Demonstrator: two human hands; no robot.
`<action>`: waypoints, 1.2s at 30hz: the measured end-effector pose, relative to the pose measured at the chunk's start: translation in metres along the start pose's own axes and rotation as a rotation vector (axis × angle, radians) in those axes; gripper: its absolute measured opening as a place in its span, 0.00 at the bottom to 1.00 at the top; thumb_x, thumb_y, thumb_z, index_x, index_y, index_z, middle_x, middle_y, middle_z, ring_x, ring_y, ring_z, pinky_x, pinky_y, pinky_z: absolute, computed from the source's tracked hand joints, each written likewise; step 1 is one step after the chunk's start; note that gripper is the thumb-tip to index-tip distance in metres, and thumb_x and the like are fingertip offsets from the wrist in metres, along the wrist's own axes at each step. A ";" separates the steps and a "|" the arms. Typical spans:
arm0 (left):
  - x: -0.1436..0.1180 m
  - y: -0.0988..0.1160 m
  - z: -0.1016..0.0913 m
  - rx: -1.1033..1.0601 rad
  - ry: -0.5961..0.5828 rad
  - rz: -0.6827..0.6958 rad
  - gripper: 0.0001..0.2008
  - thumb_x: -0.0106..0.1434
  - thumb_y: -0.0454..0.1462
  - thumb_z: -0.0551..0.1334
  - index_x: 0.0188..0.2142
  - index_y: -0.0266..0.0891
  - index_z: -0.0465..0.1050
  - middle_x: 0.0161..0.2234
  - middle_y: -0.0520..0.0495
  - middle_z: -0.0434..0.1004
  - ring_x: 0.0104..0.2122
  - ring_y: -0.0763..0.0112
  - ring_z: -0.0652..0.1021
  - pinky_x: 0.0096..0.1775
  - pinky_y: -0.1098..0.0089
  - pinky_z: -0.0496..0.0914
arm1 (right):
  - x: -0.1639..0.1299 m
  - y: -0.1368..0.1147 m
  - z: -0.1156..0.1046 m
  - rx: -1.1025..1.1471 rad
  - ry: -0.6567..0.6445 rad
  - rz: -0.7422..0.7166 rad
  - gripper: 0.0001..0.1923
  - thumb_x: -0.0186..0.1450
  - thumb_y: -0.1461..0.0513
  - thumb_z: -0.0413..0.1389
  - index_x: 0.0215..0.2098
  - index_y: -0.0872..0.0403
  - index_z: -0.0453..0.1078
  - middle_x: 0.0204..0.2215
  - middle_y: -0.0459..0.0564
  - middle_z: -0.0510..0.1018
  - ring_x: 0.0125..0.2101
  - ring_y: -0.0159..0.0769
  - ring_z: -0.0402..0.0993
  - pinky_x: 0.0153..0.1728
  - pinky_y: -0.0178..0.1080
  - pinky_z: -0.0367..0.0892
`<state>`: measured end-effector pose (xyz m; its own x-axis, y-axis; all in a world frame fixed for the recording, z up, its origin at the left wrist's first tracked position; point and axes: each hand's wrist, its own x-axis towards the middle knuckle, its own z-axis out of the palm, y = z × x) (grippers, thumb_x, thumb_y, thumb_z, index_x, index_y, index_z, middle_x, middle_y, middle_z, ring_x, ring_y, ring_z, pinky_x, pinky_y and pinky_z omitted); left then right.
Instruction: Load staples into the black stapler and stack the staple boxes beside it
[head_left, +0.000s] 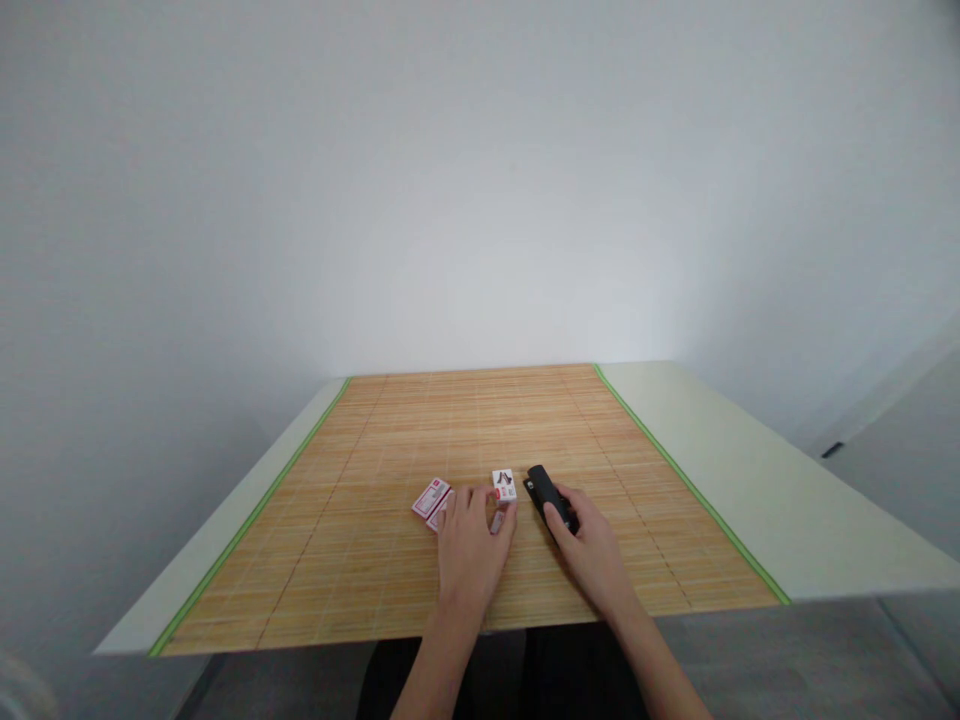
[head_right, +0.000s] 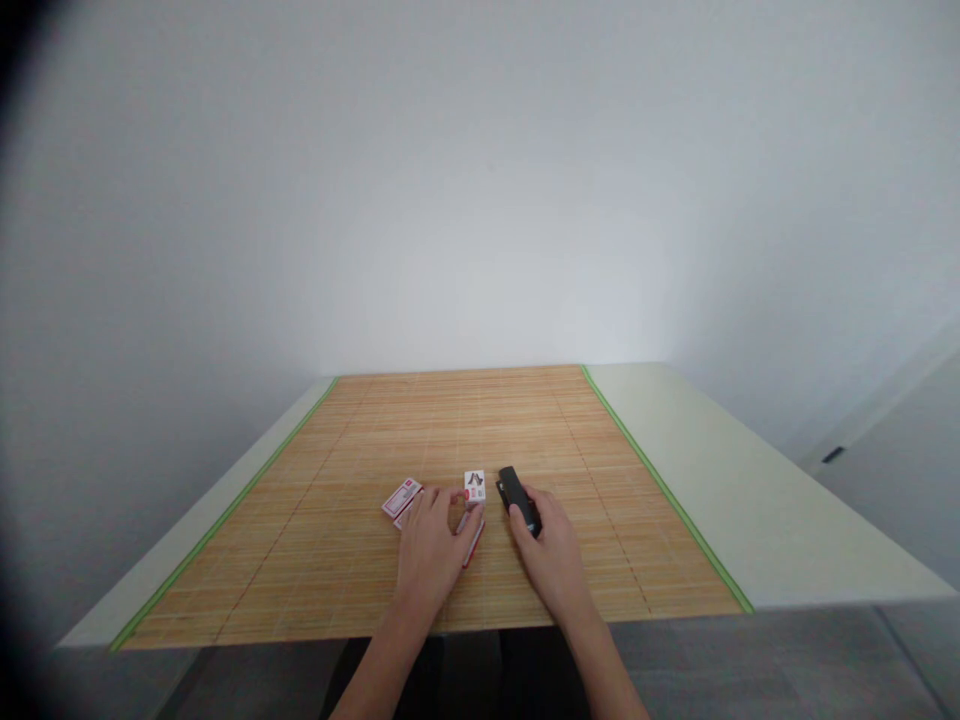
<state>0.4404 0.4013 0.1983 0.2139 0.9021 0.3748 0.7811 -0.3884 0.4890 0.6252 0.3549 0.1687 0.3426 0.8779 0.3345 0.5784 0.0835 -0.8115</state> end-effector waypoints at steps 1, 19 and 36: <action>0.004 0.000 0.004 -0.014 -0.014 -0.014 0.10 0.69 0.45 0.62 0.47 0.45 0.74 0.45 0.45 0.76 0.49 0.56 0.75 0.52 0.58 0.66 | 0.000 0.000 0.000 -0.002 -0.001 -0.001 0.20 0.72 0.51 0.53 0.56 0.50 0.73 0.50 0.54 0.79 0.49 0.46 0.76 0.52 0.48 0.70; -0.033 -0.012 -0.024 -0.102 -0.262 0.203 0.12 0.68 0.43 0.64 0.51 0.48 0.75 0.47 0.46 0.75 0.49 0.58 0.75 0.53 0.58 0.69 | -0.008 -0.003 -0.004 -0.103 -0.011 -0.043 0.15 0.68 0.56 0.56 0.52 0.50 0.73 0.46 0.54 0.79 0.47 0.47 0.75 0.50 0.47 0.69; -0.048 -0.015 -0.018 0.098 -0.108 0.177 0.26 0.72 0.48 0.58 0.68 0.54 0.63 0.66 0.45 0.67 0.62 0.49 0.67 0.61 0.44 0.60 | 0.057 -0.039 -0.007 -0.074 -0.521 -0.301 0.15 0.65 0.63 0.61 0.50 0.48 0.77 0.46 0.49 0.82 0.46 0.42 0.77 0.50 0.43 0.68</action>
<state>0.4079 0.3601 0.1872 0.4098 0.8387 0.3588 0.7780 -0.5267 0.3425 0.6274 0.3984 0.2224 -0.2407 0.9376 0.2510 0.6497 0.3478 -0.6760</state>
